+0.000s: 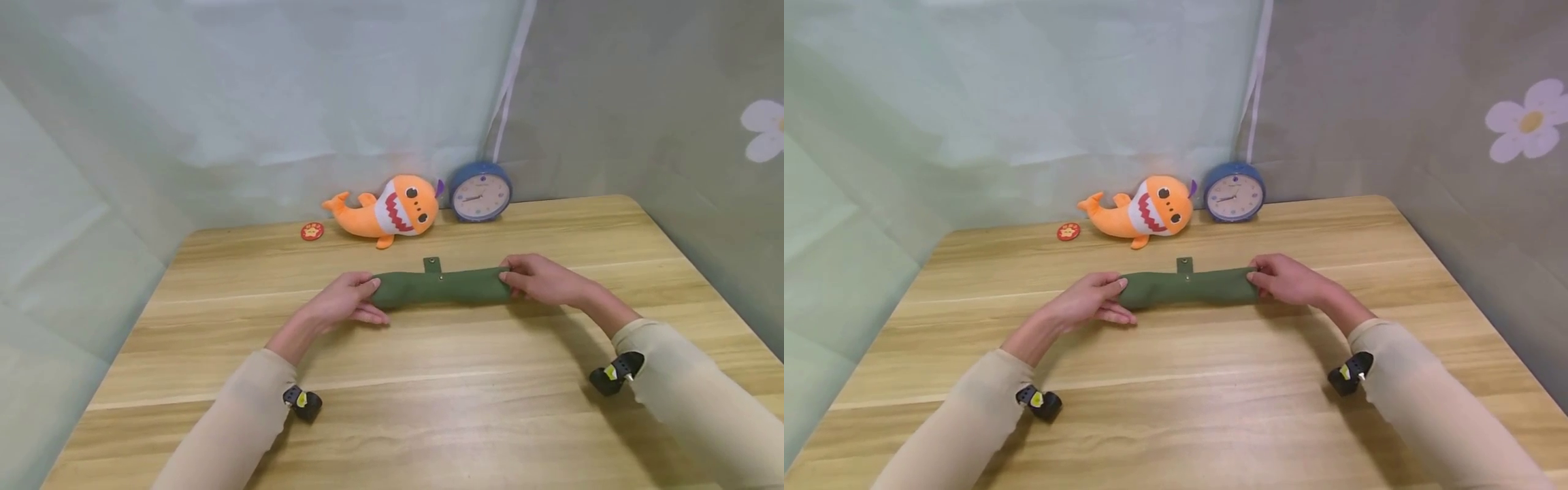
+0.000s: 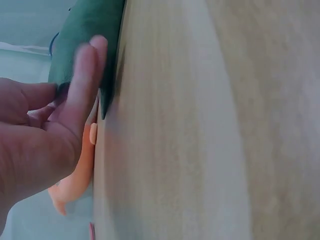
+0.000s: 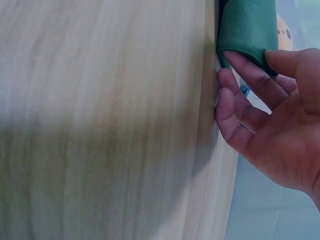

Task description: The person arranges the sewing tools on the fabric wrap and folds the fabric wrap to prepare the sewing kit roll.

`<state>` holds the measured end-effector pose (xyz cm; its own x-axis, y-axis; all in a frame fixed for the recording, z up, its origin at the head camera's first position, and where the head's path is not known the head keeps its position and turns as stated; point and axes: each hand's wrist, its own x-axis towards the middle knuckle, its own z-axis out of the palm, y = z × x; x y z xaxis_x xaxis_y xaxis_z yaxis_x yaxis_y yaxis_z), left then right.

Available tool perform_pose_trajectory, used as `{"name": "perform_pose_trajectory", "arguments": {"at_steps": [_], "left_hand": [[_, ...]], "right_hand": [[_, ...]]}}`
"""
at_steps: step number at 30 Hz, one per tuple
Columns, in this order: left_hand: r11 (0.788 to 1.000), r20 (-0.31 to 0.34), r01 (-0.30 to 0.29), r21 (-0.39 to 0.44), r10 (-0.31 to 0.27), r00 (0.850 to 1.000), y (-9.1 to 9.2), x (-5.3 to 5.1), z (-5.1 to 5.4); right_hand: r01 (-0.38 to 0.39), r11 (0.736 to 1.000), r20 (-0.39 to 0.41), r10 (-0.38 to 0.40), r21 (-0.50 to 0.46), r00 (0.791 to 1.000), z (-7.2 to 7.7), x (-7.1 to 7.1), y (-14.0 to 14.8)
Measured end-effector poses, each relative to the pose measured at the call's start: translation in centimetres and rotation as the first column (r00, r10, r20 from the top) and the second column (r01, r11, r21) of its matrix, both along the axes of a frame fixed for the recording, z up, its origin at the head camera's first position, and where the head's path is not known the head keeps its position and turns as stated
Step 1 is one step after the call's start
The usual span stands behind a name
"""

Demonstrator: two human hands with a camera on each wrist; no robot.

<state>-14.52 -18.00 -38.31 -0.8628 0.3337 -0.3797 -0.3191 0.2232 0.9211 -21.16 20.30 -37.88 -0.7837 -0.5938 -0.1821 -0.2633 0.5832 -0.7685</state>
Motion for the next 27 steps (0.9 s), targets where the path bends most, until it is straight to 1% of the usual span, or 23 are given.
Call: {"name": "perform_pose_trajectory", "arguments": {"at_steps": [2, 3, 5, 8, 10, 12, 13, 14, 16, 18, 20, 23, 25, 27], "left_hand": [[1.000, 0.031, -0.026, 0.014, 0.026, 0.999, 0.2, -0.1, 0.0], [0.999, 0.040, -0.041, 0.007, 0.041, 0.998, 0.4, -0.2, 0.1], [0.997, 0.043, -0.071, -0.035, 0.072, 0.996, 0.7, -0.3, 0.2], [0.985, 0.007, -0.108, -0.134, 0.110, 0.994, 1.1, -0.6, 0.3], [0.964, -0.033, -0.131, -0.232, 0.127, 0.991, 1.5, -0.8, 0.2], [0.931, -0.072, -0.140, -0.338, 0.122, 0.990, 1.7, -1.0, 0.1], [0.911, -0.088, -0.138, -0.390, 0.112, 0.990, 1.9, -1.1, 0.1], [0.884, -0.101, -0.132, -0.448, 0.096, 0.990, 2.0, -1.2, 0.1], [0.819, -0.123, -0.109, -0.563, 0.047, 0.991, 2.3, -1.3, 0.0], [0.750, -0.140, -0.081, -0.657, -0.015, 0.990, 2.6, -1.4, 0.1], [0.677, -0.152, -0.058, -0.734, -0.079, 0.985, 2.9, -1.5, 0.4], [0.581, -0.154, -0.038, -0.813, -0.152, 0.976, 3.3, -1.5, 0.7], [0.534, -0.146, -0.029, -0.845, -0.178, 0.973, 3.5, -1.5, 0.9], [0.498, -0.142, -0.027, -0.867, -0.193, 0.971, 3.8, -1.6, 1.0]], "right_hand": [[-0.003, 1.000, 0.000, 0.003, 0.010, 1.000, 0.1, 0.0, 0.0], [0.000, 1.000, 0.003, 0.000, 0.017, 1.000, 0.1, -0.1, -0.1], [0.016, 0.999, 0.009, -0.016, 0.038, 1.000, 0.3, -0.2, -0.4], [0.052, 0.995, 0.011, -0.053, 0.081, 0.999, 0.4, -0.4, -1.1], [0.080, 0.991, 0.007, -0.081, 0.108, 0.997, 0.5, -0.5, -1.7], [0.109, 0.986, 0.004, -0.111, 0.130, 0.994, 0.4, -0.6, -2.3], [0.123, 0.983, 0.002, -0.124, 0.136, 0.992, 0.4, -0.6, -2.5], [0.135, 0.981, 0.000, -0.136, 0.141, 0.991, 0.4, -0.7, -2.7], [0.160, 0.975, -0.006, -0.161, 0.155, 0.987, 0.2, -0.8, -3.1], [0.177, 0.969, -0.020, -0.176, 0.170, 0.984, 0.2, -0.9, -3.3], [0.192, 0.963, -0.043, -0.187, 0.187, 0.981, 0.0, -1.0, -3.4], [0.204, 0.957, -0.078, -0.191, 0.206, 0.978, 0.0, -1.0, -3.7], [0.207, 0.955, -0.098, -0.190, 0.212, 0.977, 0.0, -0.9, -3.8], [0.212, 0.953, -0.111, -0.192, 0.218, 0.975, 0.0, -0.8, -3.9]]}}
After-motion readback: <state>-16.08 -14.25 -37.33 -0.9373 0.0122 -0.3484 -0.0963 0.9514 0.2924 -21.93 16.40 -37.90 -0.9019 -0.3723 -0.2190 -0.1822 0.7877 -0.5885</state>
